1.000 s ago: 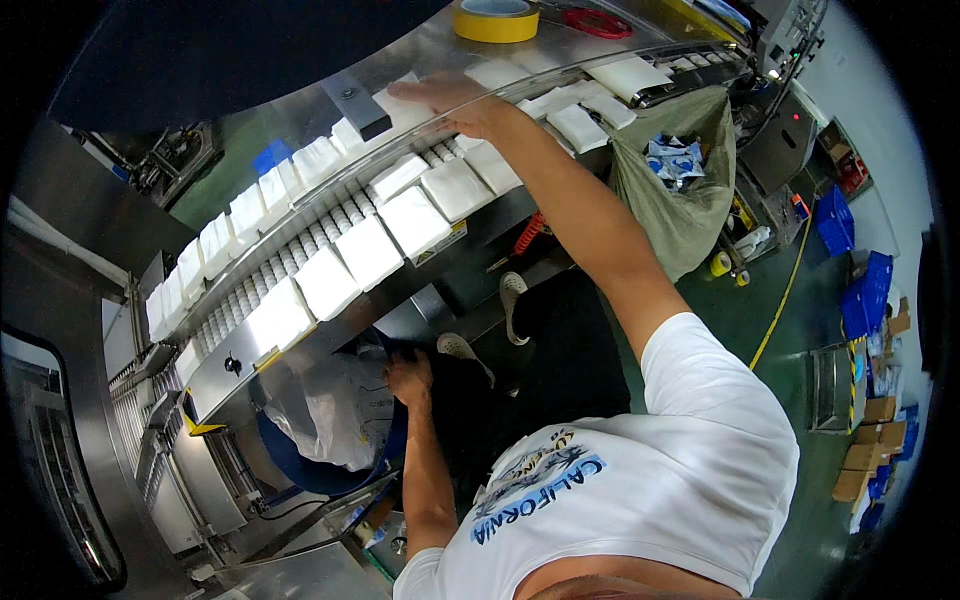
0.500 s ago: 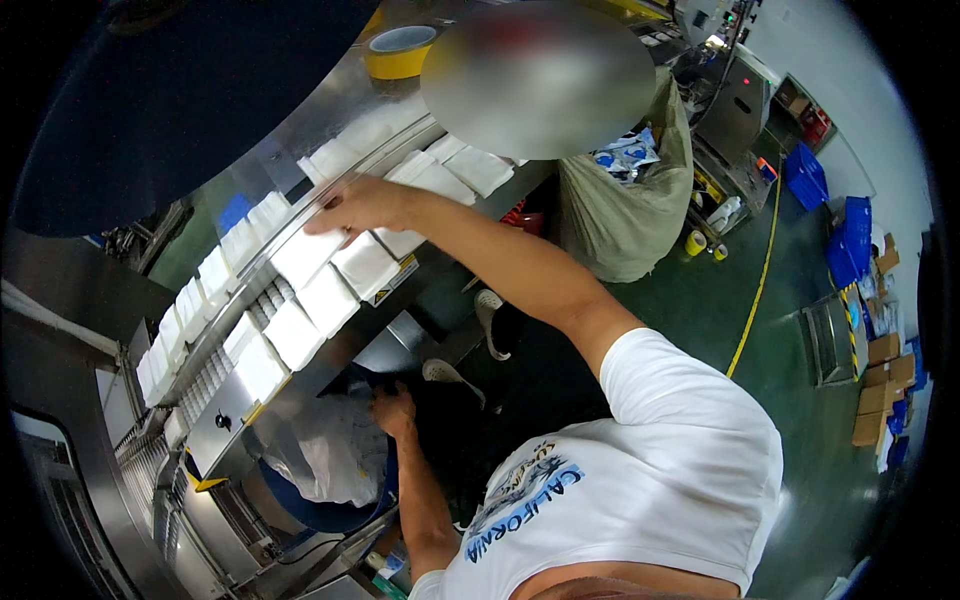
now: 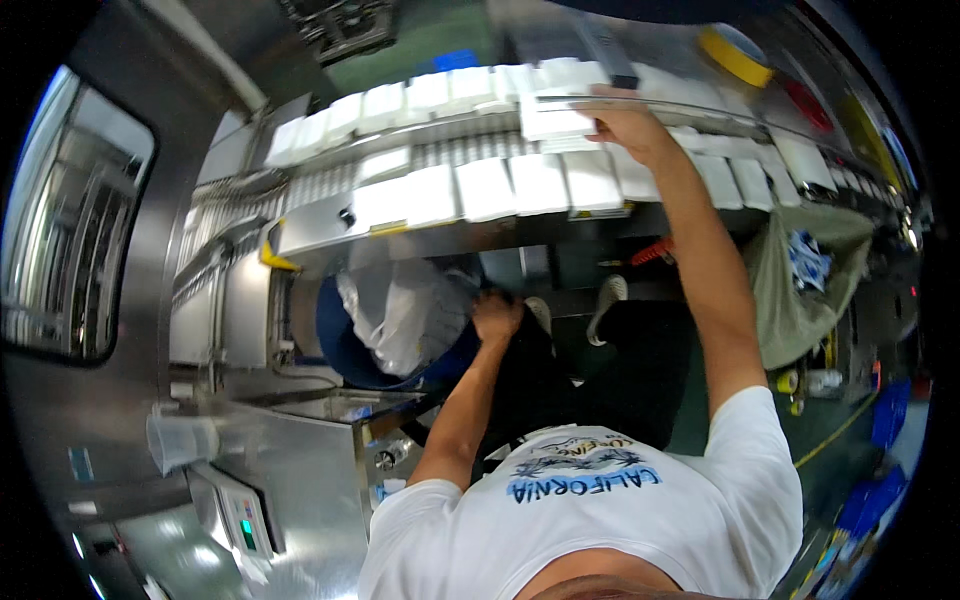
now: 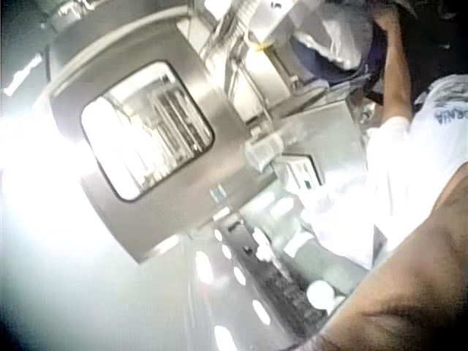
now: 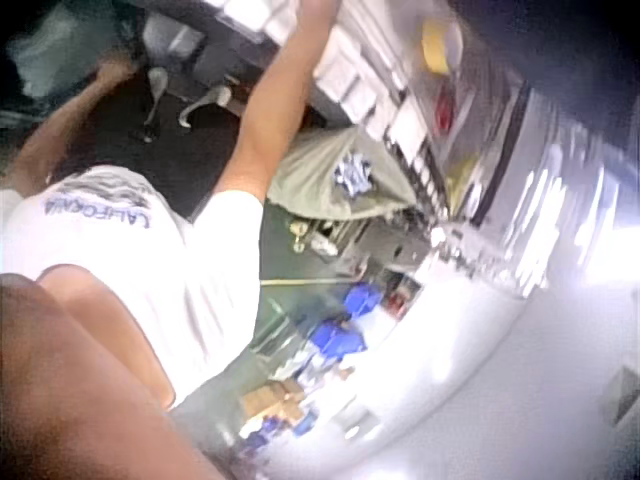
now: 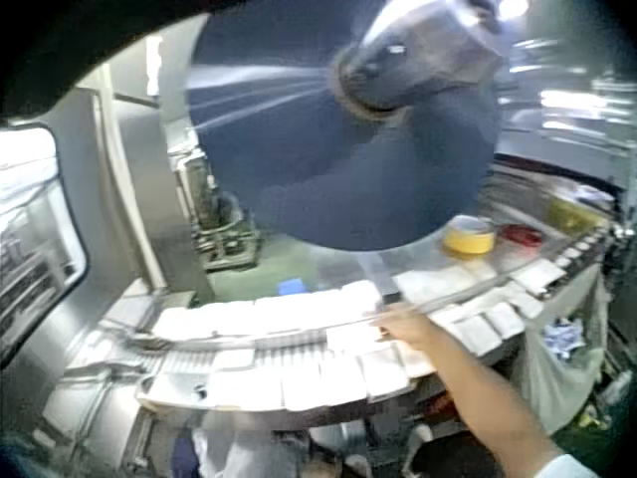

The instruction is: The person picks up white rectangular packages from a conveyor belt, inspects them, and places them onto a metal table. They handle the packages one at a time, occasionally separating them or adjusting their position before moving them.

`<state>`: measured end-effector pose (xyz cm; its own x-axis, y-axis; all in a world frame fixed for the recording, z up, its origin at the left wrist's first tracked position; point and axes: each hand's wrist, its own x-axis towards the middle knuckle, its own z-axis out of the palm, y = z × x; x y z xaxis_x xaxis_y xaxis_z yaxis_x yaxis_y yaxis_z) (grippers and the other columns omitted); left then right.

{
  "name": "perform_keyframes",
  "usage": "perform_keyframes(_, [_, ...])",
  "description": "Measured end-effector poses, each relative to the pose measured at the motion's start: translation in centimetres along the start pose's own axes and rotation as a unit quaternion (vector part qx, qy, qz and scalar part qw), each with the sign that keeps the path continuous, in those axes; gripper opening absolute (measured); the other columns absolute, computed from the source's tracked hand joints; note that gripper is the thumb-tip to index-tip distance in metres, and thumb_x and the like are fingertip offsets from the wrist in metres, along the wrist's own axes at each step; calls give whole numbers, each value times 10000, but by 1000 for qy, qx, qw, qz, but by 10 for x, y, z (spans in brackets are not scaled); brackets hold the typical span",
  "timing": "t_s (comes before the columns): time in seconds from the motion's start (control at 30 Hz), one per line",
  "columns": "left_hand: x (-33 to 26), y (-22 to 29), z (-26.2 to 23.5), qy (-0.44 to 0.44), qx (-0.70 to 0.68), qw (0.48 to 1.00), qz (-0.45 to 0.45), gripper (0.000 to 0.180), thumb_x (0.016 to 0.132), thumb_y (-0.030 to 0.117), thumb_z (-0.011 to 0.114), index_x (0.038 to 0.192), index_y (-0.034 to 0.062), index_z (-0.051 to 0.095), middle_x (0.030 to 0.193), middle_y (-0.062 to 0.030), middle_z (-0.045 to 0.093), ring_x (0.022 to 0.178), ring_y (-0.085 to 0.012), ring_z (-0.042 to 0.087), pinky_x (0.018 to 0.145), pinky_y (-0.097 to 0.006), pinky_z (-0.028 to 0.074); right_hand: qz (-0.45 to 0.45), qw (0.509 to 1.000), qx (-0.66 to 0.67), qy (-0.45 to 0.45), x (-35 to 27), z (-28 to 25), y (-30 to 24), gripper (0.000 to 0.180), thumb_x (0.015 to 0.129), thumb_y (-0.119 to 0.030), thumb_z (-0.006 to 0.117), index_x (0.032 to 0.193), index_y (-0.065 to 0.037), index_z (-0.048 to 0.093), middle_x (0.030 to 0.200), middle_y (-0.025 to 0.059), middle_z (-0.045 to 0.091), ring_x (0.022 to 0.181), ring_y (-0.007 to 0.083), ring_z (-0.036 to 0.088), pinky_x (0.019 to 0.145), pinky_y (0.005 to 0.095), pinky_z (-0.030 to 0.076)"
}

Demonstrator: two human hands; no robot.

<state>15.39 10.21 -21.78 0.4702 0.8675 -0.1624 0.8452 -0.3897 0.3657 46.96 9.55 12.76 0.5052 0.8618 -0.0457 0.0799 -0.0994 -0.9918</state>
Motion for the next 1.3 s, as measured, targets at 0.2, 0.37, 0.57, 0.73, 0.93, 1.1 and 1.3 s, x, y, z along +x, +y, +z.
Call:
perform_keyframes(0.2, [-7,5,-7,48,-36,998,-8,551,906,434,670,1229,-12,667,1313,-241,616,1196,-473,591,936,-573,556,29,993,-81,-76,46,52,13,596,974,-363,770,1364,57,605,1105,120,678,974,182,683,860,338,639])
perform_keyframes(0.37, [-2,10,-6,34,-55,998,-3,538,904,433,672,1232,6,673,1322,-245,610,1168,-476,602,940,-580,545,41,983,2,-179,98,108,29,529,943,-509,766,1083,0,730,890,95,648,931,197,692,888,354,646])
perform_keyframes(0.57, [3,-12,14,73,-25,997,23,520,936,475,643,1195,27,694,1199,-262,664,1124,-458,626,929,-572,536,-187,942,-279,14,60,94,32,489,949,-397,728,1175,34,684,992,160,756,853,233,707,790,409,577])
perform_keyframes(0.73, [3,-22,11,35,-44,998,-2,477,949,431,651,1169,9,682,1192,-266,679,1147,-478,616,950,-557,537,-204,961,-186,-10,-89,77,22,262,1011,-226,681,1198,-45,701,986,100,757,865,174,704,762,343,561])
perform_keyframes(0.93, [4,-7,13,49,-51,998,6,455,931,423,664,1166,35,698,1189,-261,682,1121,-480,630,931,-571,544,-155,952,-208,-162,-200,31,93,234,987,-187,718,1144,-14,701,935,101,745,761,178,699,699,316,554])
perform_keyframes(1.1, [-2,6,2,45,-56,997,13,420,922,388,673,1148,36,706,1163,-249,679,1072,-465,638,913,-572,542,-6,950,-311,-34,-248,-32,167,273,995,-233,695,1164,-19,680,1025,147,723,973,280,686,863,405,543])
perform_keyframes(1.3, [1,-17,14,52,-39,998,9,467,963,407,660,1239,34,717,1242,-275,670,1138,-469,627,963,-569,527,-6,850,-512,127,-272,-78,266,490,959,-362,687,1257,24,635,1275,168,653,1279,352,519,1065,532,430])
